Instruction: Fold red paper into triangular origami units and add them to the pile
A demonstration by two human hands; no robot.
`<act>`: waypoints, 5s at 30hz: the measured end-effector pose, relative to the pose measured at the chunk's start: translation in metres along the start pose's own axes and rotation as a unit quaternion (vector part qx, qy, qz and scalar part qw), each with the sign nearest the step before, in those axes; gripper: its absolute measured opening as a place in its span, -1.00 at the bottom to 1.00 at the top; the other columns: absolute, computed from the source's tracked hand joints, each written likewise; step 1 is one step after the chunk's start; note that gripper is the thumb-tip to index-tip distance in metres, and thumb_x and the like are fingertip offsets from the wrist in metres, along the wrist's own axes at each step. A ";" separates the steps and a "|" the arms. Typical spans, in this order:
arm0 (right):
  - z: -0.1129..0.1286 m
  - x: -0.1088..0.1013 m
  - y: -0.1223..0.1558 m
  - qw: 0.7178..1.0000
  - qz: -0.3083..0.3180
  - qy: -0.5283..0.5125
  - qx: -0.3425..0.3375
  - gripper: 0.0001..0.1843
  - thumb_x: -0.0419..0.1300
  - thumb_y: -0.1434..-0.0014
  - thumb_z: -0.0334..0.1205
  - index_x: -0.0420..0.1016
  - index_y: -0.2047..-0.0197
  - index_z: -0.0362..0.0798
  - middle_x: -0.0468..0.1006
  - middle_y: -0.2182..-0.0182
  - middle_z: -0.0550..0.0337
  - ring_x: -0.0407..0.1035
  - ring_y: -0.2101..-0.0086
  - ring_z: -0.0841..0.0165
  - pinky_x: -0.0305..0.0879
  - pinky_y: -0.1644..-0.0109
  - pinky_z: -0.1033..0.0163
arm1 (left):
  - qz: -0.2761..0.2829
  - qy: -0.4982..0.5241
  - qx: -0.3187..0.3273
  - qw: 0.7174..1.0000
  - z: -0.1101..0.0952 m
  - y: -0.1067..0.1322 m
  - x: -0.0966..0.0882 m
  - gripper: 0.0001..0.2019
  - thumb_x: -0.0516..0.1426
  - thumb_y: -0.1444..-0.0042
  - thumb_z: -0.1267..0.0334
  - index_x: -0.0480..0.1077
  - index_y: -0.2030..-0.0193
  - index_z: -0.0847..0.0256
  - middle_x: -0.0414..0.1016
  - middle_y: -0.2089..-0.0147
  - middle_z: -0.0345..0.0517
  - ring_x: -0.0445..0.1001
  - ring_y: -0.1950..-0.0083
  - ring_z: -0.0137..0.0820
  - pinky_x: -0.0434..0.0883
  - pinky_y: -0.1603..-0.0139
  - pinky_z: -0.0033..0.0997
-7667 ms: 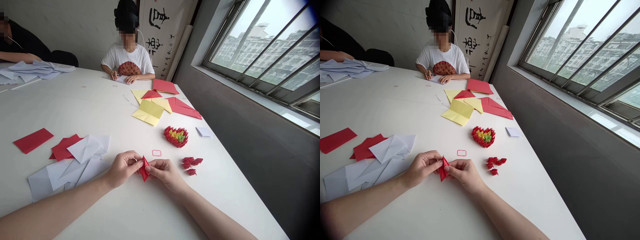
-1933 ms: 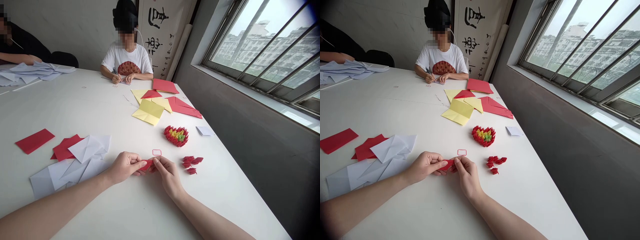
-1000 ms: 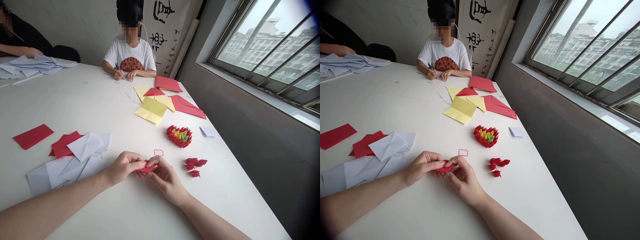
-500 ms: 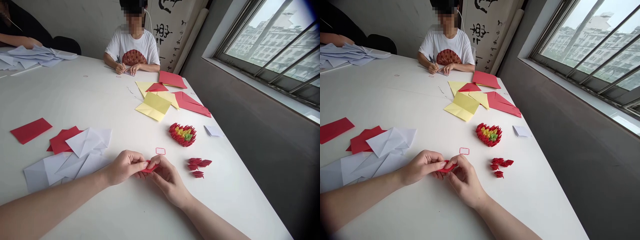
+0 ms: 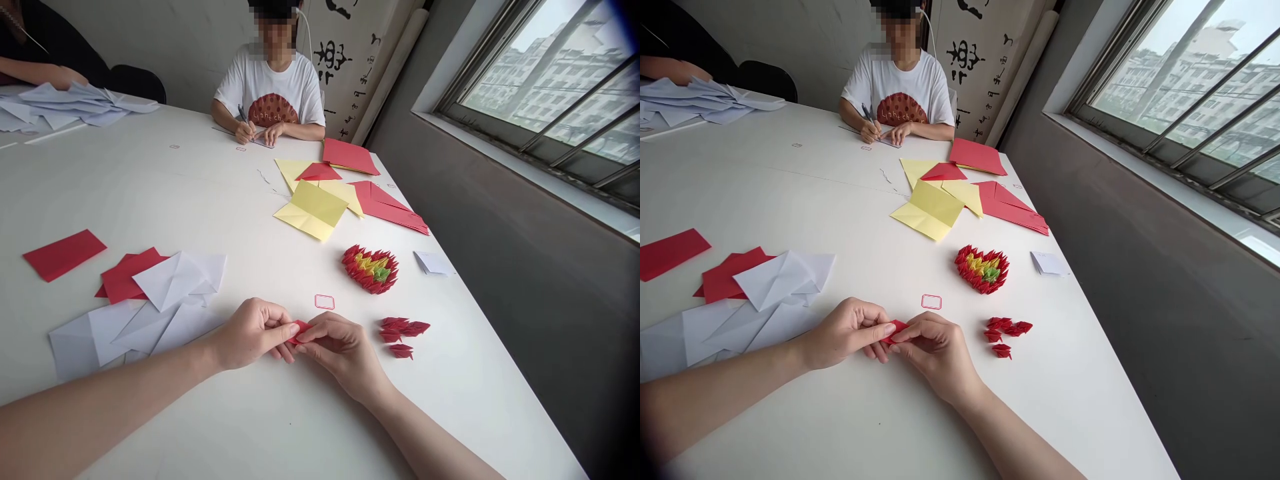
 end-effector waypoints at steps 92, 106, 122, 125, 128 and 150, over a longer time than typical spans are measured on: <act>-0.010 -0.001 -0.004 0.963 0.074 -0.199 0.164 -0.66 0.21 -0.09 -0.03 0.35 0.51 -0.14 0.42 0.63 0.26 0.27 0.65 0.52 0.21 0.56 0.38 | 0.181 0.040 -0.013 0.983 -0.010 0.001 -0.005 -0.81 0.10 -0.13 0.24 0.45 0.17 0.25 0.56 0.15 0.03 0.52 0.08 -0.24 0.45 0.12 -0.34; -0.003 0.001 -0.002 0.985 0.022 -0.136 0.103 -0.76 0.12 -0.19 -0.07 0.39 0.19 -0.07 0.46 0.40 0.18 0.37 0.40 0.40 0.34 0.38 0.30 | 0.077 0.034 -0.041 0.996 -0.007 -0.001 -0.002 -0.70 0.06 -0.14 0.10 0.47 0.39 0.30 0.58 0.29 0.03 0.57 0.22 -0.23 0.48 0.23 -0.34; 0.009 0.003 0.014 0.941 -0.102 0.242 -0.212 -0.65 0.13 -0.15 -0.46 0.48 0.05 0.10 0.47 0.28 0.10 0.42 0.36 0.37 0.41 0.39 0.28 | 0.071 0.051 -0.065 0.994 -0.007 -0.001 0.000 -0.81 0.11 -0.12 0.25 0.50 0.24 0.27 0.59 0.27 -0.02 0.55 0.15 -0.28 0.47 0.16 -0.38; 0.011 0.004 0.014 0.926 -0.104 0.267 -0.246 -0.64 0.12 -0.14 -0.49 0.46 0.06 0.07 0.48 0.28 0.10 0.42 0.34 0.37 0.41 0.37 0.28 | 0.070 0.057 -0.066 0.994 -0.006 -0.001 0.000 -0.81 0.10 -0.12 0.27 0.50 0.21 0.27 0.59 0.28 -0.03 0.55 0.16 -0.29 0.46 0.14 -0.38; 0.014 0.005 0.012 0.932 -0.088 0.258 -0.241 -0.72 0.10 -0.15 -0.50 0.46 0.15 0.02 0.48 0.30 0.10 0.40 0.33 0.38 0.41 0.34 0.28 | 0.066 0.055 -0.067 0.994 -0.005 -0.001 0.000 -0.82 0.10 -0.12 0.30 0.50 0.22 0.27 0.59 0.30 -0.04 0.55 0.17 -0.30 0.46 0.15 -0.38; 0.002 0.003 0.001 0.990 0.021 0.139 0.006 -0.94 0.05 -0.22 -0.29 0.30 0.30 -0.06 0.40 0.37 0.16 0.28 0.44 0.44 0.25 0.43 0.32 | 0.098 0.021 -0.067 0.993 -0.004 -0.002 -0.001 -0.84 0.08 -0.12 0.28 0.44 0.38 0.29 0.54 0.37 -0.10 0.58 0.22 -0.28 0.48 0.19 -0.41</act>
Point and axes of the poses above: each hand's wrist, its own y-axis away from the middle knuckle, its own x-axis out of the palm, z = x × y, the point moved 4 cm from there along -y, towards the middle knuckle
